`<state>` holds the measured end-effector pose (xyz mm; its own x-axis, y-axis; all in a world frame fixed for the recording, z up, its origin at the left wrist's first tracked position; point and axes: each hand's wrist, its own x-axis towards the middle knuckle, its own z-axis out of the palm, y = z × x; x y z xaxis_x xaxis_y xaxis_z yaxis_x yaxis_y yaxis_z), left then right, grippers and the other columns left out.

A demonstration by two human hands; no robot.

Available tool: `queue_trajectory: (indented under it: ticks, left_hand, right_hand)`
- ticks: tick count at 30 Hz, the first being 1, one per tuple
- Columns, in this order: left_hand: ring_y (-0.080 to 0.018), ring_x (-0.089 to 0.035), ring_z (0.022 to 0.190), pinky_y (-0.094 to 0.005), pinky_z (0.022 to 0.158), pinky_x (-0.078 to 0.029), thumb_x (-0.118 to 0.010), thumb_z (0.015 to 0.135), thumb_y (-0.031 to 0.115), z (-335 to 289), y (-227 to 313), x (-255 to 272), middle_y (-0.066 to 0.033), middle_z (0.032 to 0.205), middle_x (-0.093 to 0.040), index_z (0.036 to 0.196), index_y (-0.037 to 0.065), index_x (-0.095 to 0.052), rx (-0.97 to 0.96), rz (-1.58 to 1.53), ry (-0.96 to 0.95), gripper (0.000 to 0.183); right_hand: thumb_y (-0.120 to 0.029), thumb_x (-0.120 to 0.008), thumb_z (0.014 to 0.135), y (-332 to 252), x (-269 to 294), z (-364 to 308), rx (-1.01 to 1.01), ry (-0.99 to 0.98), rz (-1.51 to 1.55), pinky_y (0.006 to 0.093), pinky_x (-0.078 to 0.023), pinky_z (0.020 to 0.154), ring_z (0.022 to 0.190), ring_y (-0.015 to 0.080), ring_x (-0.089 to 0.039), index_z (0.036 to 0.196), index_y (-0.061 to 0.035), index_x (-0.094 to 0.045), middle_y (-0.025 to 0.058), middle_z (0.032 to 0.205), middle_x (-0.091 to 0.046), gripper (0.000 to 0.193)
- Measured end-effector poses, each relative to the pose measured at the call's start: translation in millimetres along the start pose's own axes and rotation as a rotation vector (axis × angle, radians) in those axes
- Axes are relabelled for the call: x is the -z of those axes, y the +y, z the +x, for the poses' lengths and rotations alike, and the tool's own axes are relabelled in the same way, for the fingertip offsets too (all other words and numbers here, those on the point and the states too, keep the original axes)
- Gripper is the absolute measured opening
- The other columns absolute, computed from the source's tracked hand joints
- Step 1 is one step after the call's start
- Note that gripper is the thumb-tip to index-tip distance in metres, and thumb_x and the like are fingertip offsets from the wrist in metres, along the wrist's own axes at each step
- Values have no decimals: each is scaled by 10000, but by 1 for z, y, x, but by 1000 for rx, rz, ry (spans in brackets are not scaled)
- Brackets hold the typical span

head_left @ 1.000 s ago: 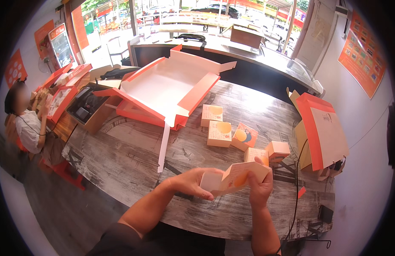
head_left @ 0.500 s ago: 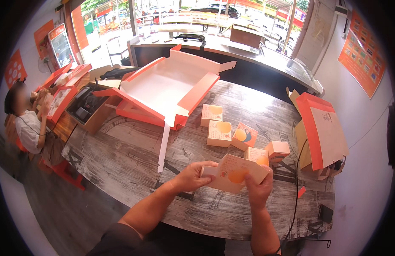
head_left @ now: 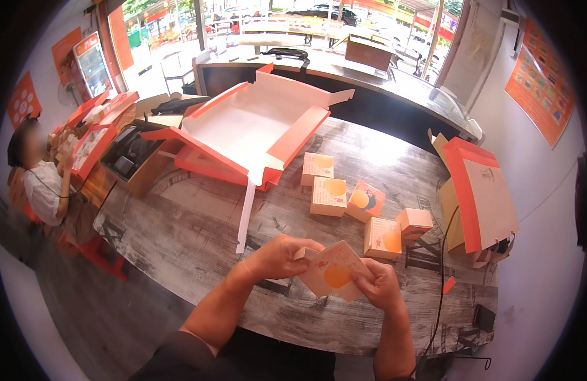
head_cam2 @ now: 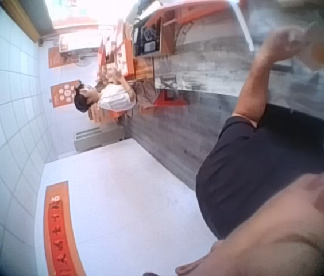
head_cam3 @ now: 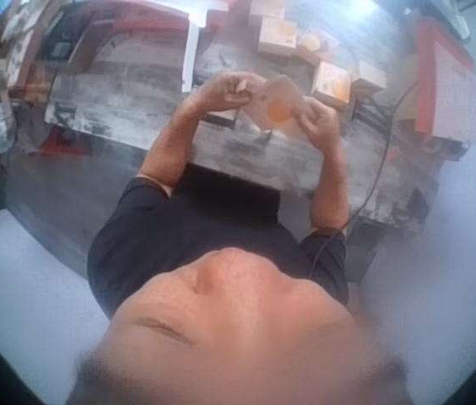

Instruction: The person assembles cardboard product boxes by hand, folding the flaps and interlocking the tabs of multiple small boxes on a wooden table.

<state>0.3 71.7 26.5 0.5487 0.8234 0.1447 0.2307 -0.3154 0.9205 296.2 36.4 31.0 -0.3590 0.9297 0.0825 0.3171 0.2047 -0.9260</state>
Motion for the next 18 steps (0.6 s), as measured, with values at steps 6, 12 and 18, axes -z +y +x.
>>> queue_trajectory:
  ticks: [6, 12, 18]
  left_hand:
    - [-108, -667, 998, -291, 882, -544, -715, 932, 51, 3, -15, -1, -67, 1079, -730, 1427, 28, -529, -84, -654, 150, 529]
    - [-96, -656, 1002, -279, 866, -528, -655, 998, 111, 8, -28, -43, -38, 1107, -718, 1276, 19, -619, -43, -604, 304, 295]
    - [-138, -667, 835, -286, 740, -536, -654, 976, 108, 10, -15, -39, -76, 993, -725, 1260, 15, -613, -20, 4, 482, 302]
  right_hand:
    - [-97, -676, 996, 18, -13, 0, 58, 273, 283, 225, -508, 735, 834, 43, -618, 1128, 21, -692, 5, 936, -727, 177]
    - [-104, -652, 1025, 30, -37, 5, 62, 309, 551, 204, -482, 770, 887, 34, -595, 1161, 25, -659, -9, 1004, -704, 187]
    - [-68, -684, 970, 38, -44, 2, 106, 234, 77, 234, -509, 677, 769, 56, -630, 1256, 54, -612, 61, 923, -723, 319]
